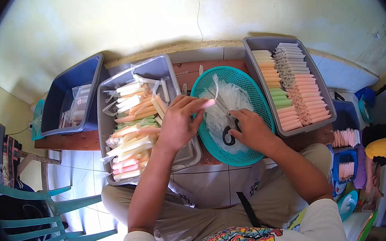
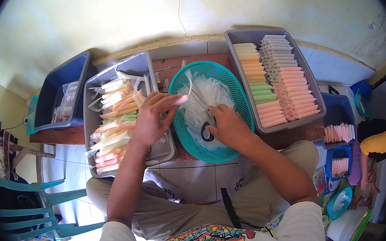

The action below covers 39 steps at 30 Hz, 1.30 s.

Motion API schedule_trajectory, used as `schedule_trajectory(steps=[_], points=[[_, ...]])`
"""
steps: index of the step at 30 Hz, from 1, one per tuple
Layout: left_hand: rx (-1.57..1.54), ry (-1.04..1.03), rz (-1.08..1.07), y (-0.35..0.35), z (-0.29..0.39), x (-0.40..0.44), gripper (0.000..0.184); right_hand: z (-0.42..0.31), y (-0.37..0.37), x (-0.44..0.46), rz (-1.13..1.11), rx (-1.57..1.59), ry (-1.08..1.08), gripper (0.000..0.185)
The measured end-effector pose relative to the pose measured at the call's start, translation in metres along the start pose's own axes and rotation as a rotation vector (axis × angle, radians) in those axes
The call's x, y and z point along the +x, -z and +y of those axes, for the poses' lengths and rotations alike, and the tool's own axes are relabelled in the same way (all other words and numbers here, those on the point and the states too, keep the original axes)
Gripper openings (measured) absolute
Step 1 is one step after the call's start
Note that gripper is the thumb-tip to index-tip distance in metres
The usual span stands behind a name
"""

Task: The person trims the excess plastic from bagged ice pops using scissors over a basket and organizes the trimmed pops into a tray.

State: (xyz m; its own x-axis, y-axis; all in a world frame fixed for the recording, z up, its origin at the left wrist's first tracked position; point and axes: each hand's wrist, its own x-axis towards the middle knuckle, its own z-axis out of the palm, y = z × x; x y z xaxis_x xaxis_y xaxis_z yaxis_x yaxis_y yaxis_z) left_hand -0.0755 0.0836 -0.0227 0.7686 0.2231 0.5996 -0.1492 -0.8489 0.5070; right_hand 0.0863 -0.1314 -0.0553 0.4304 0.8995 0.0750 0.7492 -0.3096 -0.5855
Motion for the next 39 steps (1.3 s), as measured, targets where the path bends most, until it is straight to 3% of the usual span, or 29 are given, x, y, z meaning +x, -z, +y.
schedule_trajectory(steps=[2, 8, 15, 21, 29, 39], points=[[-0.020, 0.012, 0.004, -0.001, 0.000, -0.001, 0.046, 0.001, -0.008, -0.002, -0.045, -0.120, -0.050, 0.073], [0.024, 0.011, -0.007, -0.001, 0.001, -0.003, 0.044, 0.003, -0.024, 0.005, -0.094, -0.150, -0.109, 0.089], [0.036, 0.016, 0.024, -0.001, 0.000, -0.006, 0.043, 0.018, -0.013, 0.007, -0.029, -0.091, -0.028, 0.084], [0.123, 0.023, 0.134, 0.002, -0.003, -0.005, 0.043, 0.005, 0.021, -0.006, -0.072, 0.060, -0.082, 0.083], [0.277, 0.109, 0.209, 0.003, -0.009, -0.006, 0.041, -0.012, 0.044, -0.023, -0.042, 0.377, -0.065, 0.094], [0.256, 0.105, 0.124, -0.005, -0.006, -0.007, 0.040, -0.016, 0.042, -0.023, -0.067, 0.248, 0.099, 0.091]])
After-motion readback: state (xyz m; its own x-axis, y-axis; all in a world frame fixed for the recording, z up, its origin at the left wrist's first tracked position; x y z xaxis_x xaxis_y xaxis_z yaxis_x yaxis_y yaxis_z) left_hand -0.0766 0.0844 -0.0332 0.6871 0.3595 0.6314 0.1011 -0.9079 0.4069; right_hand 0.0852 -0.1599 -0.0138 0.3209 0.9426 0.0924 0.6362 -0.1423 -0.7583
